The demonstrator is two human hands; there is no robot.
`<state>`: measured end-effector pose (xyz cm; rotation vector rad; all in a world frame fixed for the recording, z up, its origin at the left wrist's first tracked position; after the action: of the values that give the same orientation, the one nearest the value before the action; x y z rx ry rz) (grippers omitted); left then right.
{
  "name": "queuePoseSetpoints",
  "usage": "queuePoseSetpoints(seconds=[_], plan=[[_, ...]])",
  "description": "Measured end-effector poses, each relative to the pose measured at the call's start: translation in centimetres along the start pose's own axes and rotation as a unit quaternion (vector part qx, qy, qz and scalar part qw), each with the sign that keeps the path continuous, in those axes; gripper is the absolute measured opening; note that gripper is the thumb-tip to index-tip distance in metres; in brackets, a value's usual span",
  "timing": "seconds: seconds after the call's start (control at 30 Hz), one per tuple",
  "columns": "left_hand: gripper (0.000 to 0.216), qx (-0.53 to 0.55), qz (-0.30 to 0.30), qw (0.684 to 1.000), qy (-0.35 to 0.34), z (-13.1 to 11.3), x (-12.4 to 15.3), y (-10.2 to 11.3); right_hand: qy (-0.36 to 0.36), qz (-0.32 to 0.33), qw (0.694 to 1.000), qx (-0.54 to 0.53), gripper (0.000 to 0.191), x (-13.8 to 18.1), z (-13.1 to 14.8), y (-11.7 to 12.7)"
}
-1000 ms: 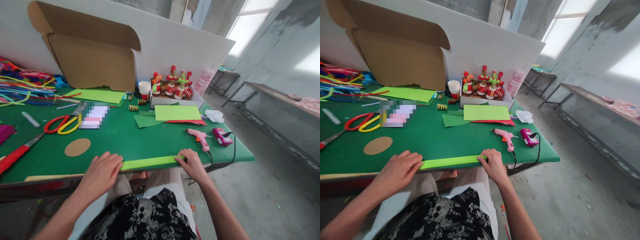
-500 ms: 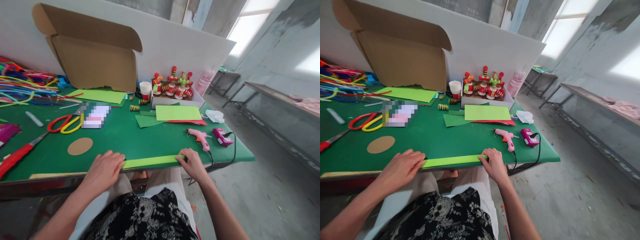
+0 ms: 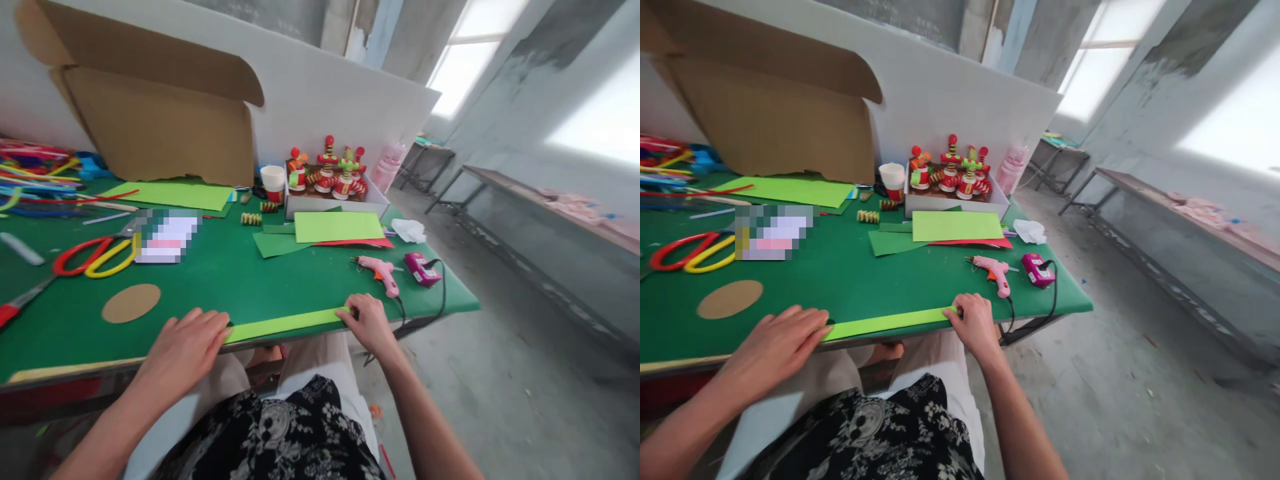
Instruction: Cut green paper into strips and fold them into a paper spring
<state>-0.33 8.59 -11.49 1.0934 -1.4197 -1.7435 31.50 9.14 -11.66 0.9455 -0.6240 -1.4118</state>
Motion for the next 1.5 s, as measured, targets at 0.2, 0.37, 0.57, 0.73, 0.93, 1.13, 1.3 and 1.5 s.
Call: queuePoseSetpoints(seconds=[0.2,0.37,0.57,0.73,0.93,1.13,1.3,1.5], plan=[[0.026,0.007,-0.034,0.999,-0.016,0.8,0.6,-1.7,-0.039,-0.012,0.999,-0.013,0.030,0.5,0.2,0.4],[0.031,-0.019,-0.021,0.999,-0.015,0.8,0.7,-1.9,-0.031,-0.047,0.998,-0.035,0.028,1.1,0.1,0.1],[0.042,-0.021,0.043,0.999,-0.013,1.5,0.5,-2.5,0.102,-0.129,0.983,-0.079,0.027,2.5,-0.8,-0.6],[0.051,-0.024,0.112,0.993,-0.012,2.5,0.5,-3.3,0.095,-0.123,0.982,-0.106,0.025,2.4,-1.2,-0.4],[0.052,-0.043,0.099,0.994,-0.014,2.3,0.5,-3.1,0.029,-0.070,0.991,-0.113,0.022,1.6,-1.0,0.0],[0.051,-0.059,0.076,0.995,-0.014,1.1,0.4,-1.8,0.009,-0.052,0.993,-0.102,0.020,1.4,-0.8,0.2],[0.049,-0.063,0.062,0.996,-0.004,0.3,0.4,-1.1,0.008,-0.045,0.993,-0.108,0.019,1.3,-0.8,0.2],[0.042,-0.060,0.091,0.994,0.002,0.4,0.1,-0.8,0.009,-0.033,0.995,-0.091,0.004,1.4,-0.8,0.3]])
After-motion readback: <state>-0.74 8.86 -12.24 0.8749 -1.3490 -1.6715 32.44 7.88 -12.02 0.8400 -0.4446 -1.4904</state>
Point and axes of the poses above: each hand's wrist, its own x-axis away from the middle knuckle, its own y-axis out of the back of the hand, z = x × y, the point moved 4 cm from there along -x, towards the middle knuckle, and after that the axes turned 8 degrees about -x, right-handed, at the moved point
